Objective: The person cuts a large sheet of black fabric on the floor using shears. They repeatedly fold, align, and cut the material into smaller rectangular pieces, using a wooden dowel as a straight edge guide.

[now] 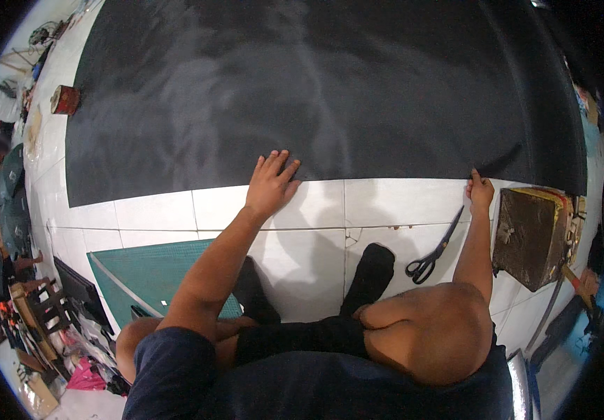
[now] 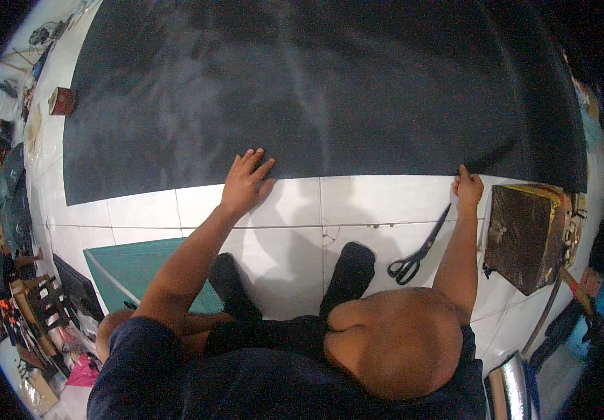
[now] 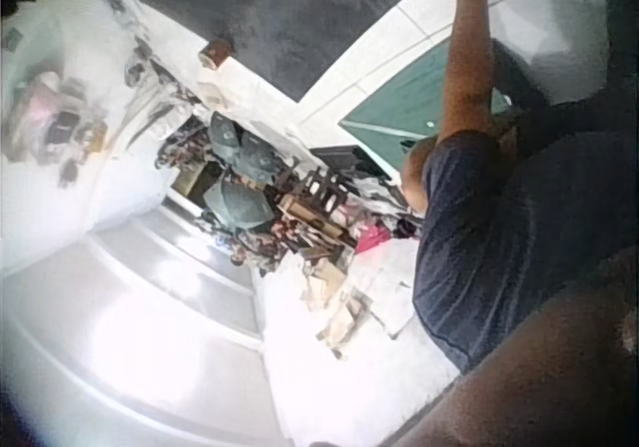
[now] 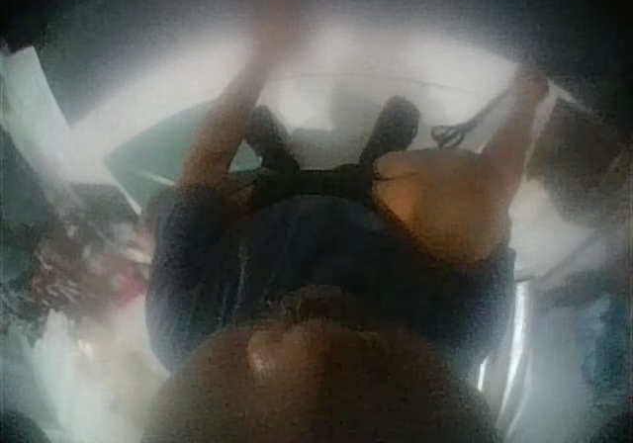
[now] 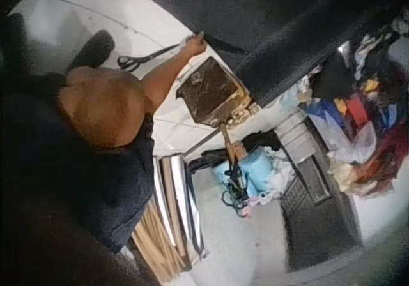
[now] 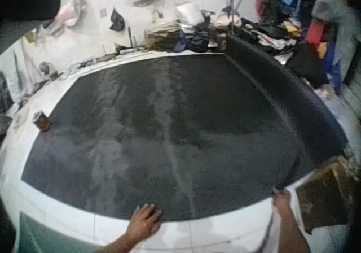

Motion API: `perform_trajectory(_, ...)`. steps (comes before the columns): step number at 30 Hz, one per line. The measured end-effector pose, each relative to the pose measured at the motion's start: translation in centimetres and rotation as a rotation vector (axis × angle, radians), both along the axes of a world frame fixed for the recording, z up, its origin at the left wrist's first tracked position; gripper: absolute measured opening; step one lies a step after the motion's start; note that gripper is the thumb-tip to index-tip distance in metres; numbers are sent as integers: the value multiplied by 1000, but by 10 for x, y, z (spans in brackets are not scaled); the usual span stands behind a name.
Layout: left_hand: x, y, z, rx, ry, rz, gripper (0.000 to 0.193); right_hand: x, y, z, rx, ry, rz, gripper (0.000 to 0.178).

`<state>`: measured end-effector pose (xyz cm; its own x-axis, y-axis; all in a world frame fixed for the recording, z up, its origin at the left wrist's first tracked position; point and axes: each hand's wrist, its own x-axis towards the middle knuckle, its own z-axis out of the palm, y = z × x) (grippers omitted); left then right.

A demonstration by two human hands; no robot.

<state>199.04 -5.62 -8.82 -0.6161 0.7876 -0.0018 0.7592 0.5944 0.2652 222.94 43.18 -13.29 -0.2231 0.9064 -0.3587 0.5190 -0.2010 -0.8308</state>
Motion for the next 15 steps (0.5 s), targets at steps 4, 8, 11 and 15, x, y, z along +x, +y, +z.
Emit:
perform_trajectory(4,-5,-14,6,200,45,148,43,19,35,-34,64,-119,59,25)
perform_trajectory(8,-45,-43,8,435,52,1149,60,52,67,-62,8,-31,28,29)
perform_trajectory(11,-74,-93,29,336,-166,1996,77,34,23,-60,-48,9,62,42)
perform_trajectory(15,-92,-116,29,617,-592,2174,83,26,26,-44,13,-103,77,39)
